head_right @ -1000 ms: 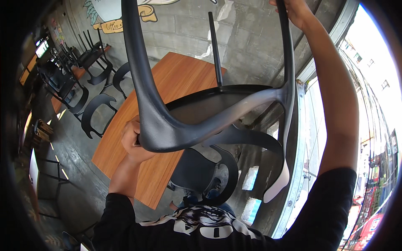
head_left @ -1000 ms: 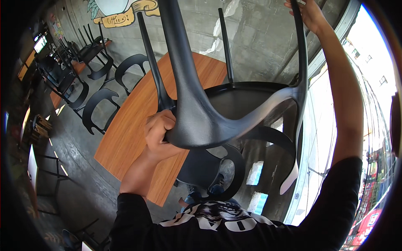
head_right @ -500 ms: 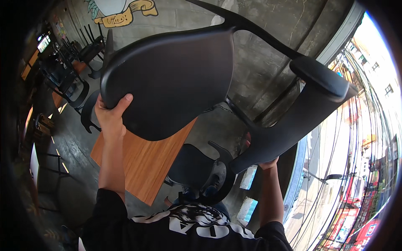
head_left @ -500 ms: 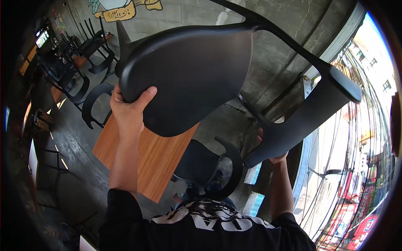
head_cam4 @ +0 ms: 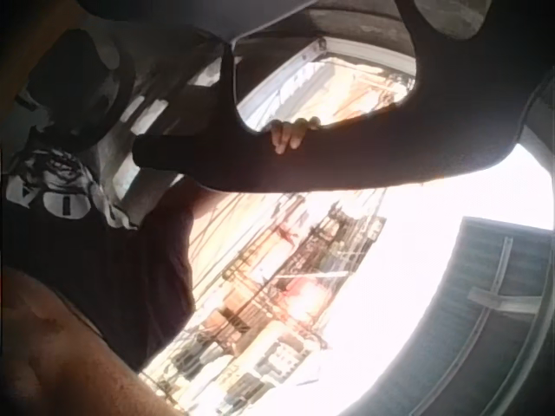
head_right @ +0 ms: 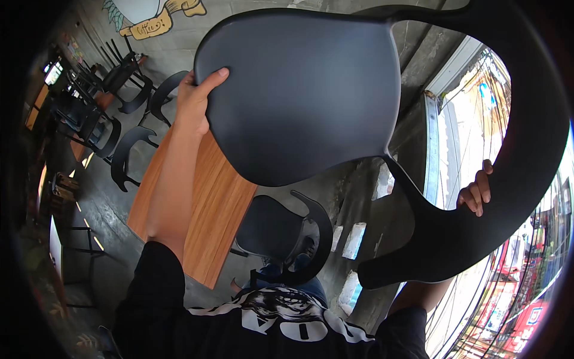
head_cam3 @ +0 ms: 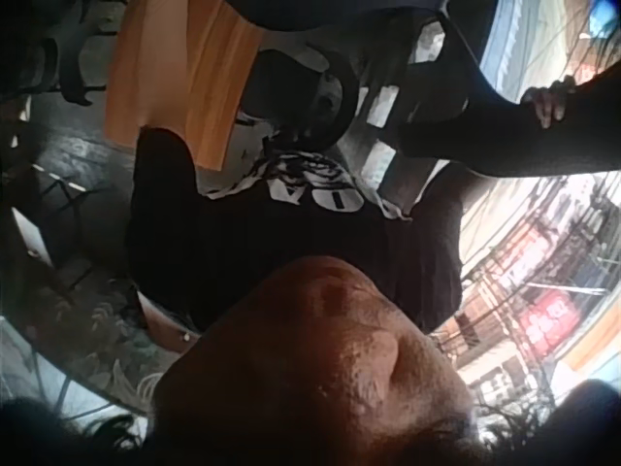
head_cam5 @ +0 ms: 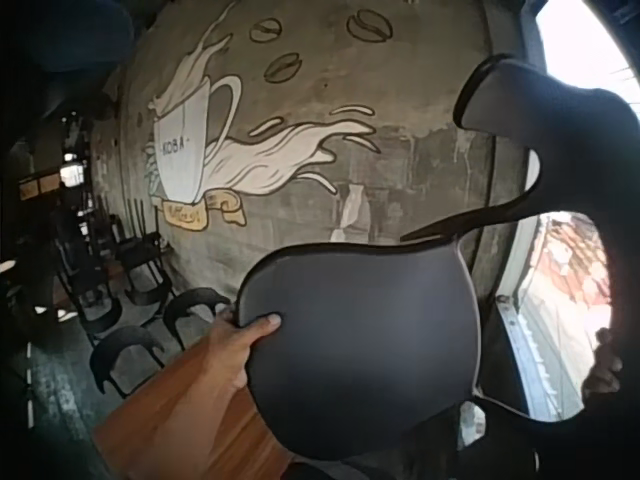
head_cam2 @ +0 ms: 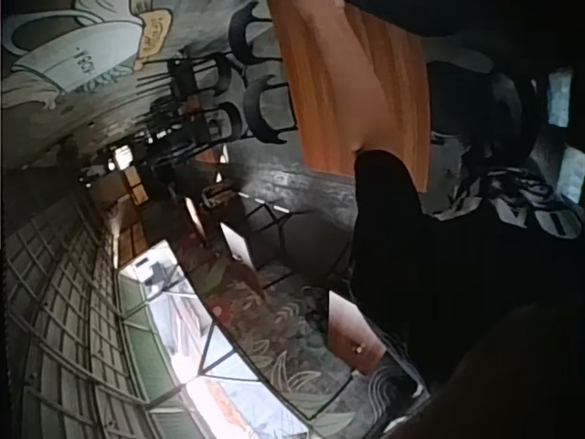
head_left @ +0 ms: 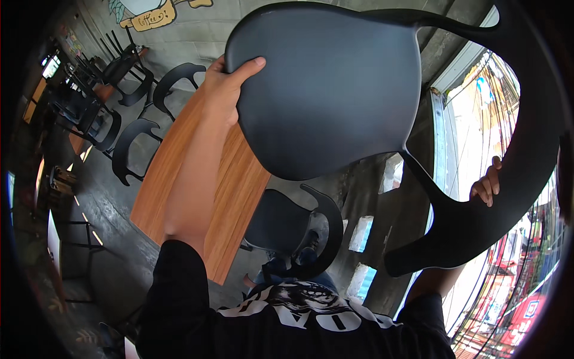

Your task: The recorder rearranges chairs and a table in a restaurant dining area.

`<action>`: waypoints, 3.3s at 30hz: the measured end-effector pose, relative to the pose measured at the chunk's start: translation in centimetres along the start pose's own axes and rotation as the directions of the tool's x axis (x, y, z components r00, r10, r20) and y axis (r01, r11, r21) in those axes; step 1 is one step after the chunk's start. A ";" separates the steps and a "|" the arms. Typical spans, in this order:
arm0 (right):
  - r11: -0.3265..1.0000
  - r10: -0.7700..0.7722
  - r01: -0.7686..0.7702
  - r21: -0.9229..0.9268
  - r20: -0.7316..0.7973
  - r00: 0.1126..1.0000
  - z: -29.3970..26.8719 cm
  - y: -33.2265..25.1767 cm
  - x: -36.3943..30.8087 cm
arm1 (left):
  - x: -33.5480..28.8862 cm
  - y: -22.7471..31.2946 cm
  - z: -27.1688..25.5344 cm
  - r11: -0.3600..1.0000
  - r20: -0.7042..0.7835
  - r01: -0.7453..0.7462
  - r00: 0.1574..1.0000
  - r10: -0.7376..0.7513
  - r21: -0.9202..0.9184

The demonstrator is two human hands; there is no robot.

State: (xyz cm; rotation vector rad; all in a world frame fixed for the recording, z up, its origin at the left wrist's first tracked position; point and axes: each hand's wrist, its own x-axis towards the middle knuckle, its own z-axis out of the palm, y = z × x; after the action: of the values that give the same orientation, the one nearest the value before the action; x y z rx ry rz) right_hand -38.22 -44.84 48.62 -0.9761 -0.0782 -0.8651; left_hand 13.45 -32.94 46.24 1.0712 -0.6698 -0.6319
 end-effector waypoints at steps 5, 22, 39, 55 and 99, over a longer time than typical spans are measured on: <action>0.997 -0.007 0.008 0.075 -0.015 1.000 -0.6 0.4 0.7 | 5.9 -5.7 3.9 0.981 0.186 0.194 0.963 -0.195 0.026; 0.852 -0.095 0.123 0.509 -0.081 0.992 -11.3 8.3 2.1 | 13.9 -22.4 6.2 0.876 0.172 0.450 0.862 -0.477 0.176; 0.780 -0.035 0.240 0.579 -0.342 0.939 -15.4 9.8 2.8 | 14.1 -32.1 7.2 0.724 0.187 0.452 0.768 -0.613 0.520; 0.878 0.410 -0.054 0.477 -0.688 0.599 -30.1 29.8 11.4 | 0.9 -39.8 -20.5 0.142 -0.188 0.204 0.975 -0.120 0.968; 0.702 0.165 -0.025 0.712 -0.128 0.978 -51.0 62.1 -9.9 | -2.0 -42.8 -20.0 -0.119 0.040 -0.036 0.999 0.028 0.992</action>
State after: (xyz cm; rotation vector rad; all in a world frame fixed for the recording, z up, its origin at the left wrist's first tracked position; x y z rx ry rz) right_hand -18.77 -60.70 -28.36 -0.1598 -0.1875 -0.7298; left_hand 21.30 -34.87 -0.36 2.5590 -1.2554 0.1566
